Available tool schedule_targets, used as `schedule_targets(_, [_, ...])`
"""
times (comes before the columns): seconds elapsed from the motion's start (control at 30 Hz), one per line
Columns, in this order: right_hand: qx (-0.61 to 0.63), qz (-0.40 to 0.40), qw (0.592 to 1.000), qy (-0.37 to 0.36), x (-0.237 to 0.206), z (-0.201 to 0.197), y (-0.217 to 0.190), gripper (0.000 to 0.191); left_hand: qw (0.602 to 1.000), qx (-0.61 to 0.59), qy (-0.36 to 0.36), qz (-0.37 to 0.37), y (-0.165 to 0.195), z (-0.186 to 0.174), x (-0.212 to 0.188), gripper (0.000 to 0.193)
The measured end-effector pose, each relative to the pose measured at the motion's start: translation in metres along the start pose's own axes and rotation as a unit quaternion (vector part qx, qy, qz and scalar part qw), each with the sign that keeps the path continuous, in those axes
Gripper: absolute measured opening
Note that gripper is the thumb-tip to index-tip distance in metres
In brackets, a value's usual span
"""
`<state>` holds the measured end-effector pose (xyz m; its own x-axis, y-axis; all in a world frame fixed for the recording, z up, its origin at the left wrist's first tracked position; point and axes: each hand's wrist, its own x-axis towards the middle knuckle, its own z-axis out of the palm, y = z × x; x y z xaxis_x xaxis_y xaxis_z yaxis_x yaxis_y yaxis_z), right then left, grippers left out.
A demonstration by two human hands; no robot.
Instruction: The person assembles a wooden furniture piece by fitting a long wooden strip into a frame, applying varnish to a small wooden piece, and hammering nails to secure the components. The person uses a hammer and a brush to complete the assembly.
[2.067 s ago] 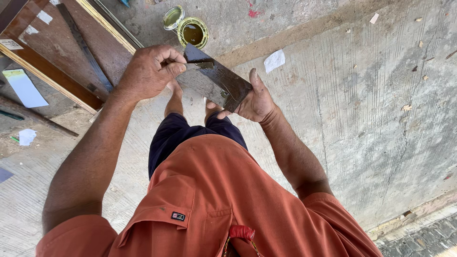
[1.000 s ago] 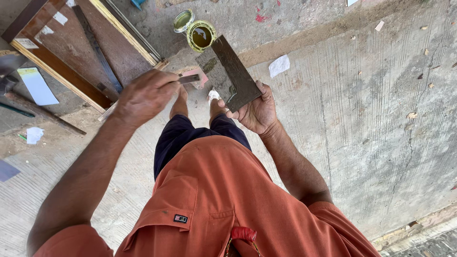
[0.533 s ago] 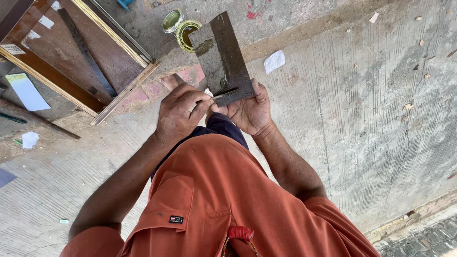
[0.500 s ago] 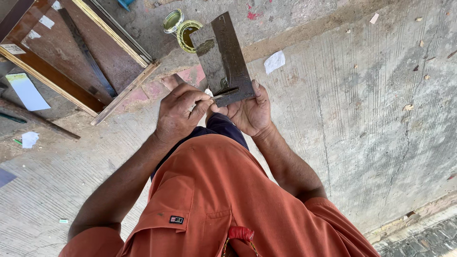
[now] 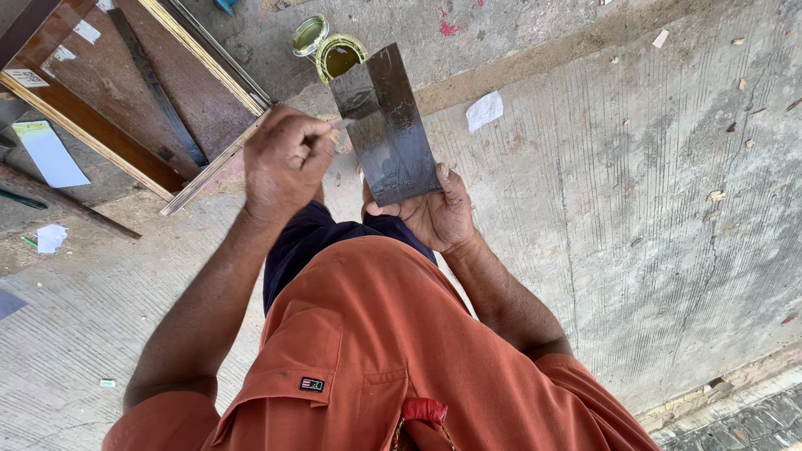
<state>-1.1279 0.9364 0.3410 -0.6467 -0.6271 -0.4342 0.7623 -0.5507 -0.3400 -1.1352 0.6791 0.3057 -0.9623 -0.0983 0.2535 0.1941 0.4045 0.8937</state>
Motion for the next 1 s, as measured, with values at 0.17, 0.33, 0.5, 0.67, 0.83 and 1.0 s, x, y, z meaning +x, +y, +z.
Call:
schedule_targets(0.17, [-0.001, 0.006, 1.000, 0.002, -0.002, -0.010, 0.003, 0.071, 0.999, 0.020, 0.008, 0.026, -0.029, -0.018, 0.018, 0.017])
schedule_targets(0.33, [0.044, 0.005, 0.999, -0.001, 0.000, -0.014, 0.004, 0.069, 0.997, 0.007, 0.079, 0.021, -0.026, -0.034, 0.026, 0.015])
schedule_targets(0.5, [0.044, -0.004, 0.999, 0.006, 0.003, -0.008, 0.001, 0.067, 0.997, -0.080, 0.002, 0.007, 0.008, -0.020, -0.001, 0.014])
schedule_targets(0.67, [-0.026, -0.019, 0.999, -0.002, 0.003, -0.001, -0.004, 0.071, 0.999, -0.026, -0.018, 0.017, -0.003, -0.005, -0.008, 0.016])
schedule_targets(0.83, [-0.014, -0.010, 1.000, 0.005, 0.002, 0.002, -0.007, 0.072, 0.998, 0.016, 0.044, -0.029, -0.028, -0.027, 0.006, 0.015])
schedule_targets(1.0, [-0.007, -0.025, 1.000, -0.006, 0.003, 0.000, -0.006, 0.072, 0.996, -0.090, 0.002, -0.007, 0.010, -0.023, -0.005, 0.015])
